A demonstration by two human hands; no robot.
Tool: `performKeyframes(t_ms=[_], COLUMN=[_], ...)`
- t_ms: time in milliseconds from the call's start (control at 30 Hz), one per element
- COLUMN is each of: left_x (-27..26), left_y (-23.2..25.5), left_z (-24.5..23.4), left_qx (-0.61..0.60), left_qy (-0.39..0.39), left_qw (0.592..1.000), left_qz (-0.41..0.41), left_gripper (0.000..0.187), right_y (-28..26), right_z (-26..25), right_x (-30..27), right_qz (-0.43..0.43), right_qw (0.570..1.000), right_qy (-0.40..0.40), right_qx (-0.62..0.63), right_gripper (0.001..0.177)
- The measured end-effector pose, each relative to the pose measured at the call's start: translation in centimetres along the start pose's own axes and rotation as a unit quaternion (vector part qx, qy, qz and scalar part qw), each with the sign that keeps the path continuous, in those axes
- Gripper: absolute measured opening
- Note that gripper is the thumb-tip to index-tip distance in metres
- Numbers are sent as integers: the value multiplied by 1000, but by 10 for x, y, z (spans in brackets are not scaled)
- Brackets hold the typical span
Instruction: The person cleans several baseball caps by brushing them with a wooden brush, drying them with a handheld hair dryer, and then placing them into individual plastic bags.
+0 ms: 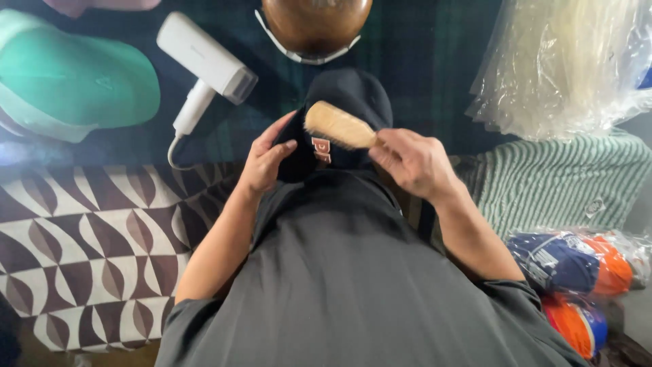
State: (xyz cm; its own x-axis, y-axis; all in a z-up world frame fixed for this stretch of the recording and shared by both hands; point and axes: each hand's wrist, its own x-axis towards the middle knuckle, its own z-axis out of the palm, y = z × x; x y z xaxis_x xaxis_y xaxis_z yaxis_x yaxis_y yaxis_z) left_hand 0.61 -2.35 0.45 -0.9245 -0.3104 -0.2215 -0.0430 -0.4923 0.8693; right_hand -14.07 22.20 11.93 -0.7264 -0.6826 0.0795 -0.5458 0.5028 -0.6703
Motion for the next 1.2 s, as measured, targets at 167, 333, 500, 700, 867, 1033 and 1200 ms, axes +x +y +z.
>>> performKeyframes(t_ms=[167, 333, 500, 700, 867, 1033, 1200], left_x=[-14, -2, -20, -3, -1, -3, 0], left_y=[7, 13, 12, -21, -10, -22, -34], left_z=[-8, -9, -28, -44, -20, -19, -23], left_qx=[-20, 24, -221, -341, -354, -368, -365], left_qy=[41, 0, 104, 144, 165, 152, 127], left_qw=[999, 1000, 967, 926, 911, 911, 917], left_qz=[-4, 6, -72, -78, -135, -109, -98], left_gripper=[49, 50, 61, 41, 42, 42, 55], right_y=[81, 89, 191, 214, 260, 320, 329], right_z=[0, 32, 50, 64, 79, 105, 119], right_x=[-2, -9, -17, 26, 42, 28, 25], right_qz=[61, 32, 368, 332, 383, 407, 413], right_qw=[987, 999, 847, 807, 871, 881, 888], right_qy=[91, 22, 227, 230, 199, 195, 199], right_qx=[-118, 32, 309, 431, 235, 146, 45], right_gripper=[14, 10, 21, 25, 33, 38, 37])
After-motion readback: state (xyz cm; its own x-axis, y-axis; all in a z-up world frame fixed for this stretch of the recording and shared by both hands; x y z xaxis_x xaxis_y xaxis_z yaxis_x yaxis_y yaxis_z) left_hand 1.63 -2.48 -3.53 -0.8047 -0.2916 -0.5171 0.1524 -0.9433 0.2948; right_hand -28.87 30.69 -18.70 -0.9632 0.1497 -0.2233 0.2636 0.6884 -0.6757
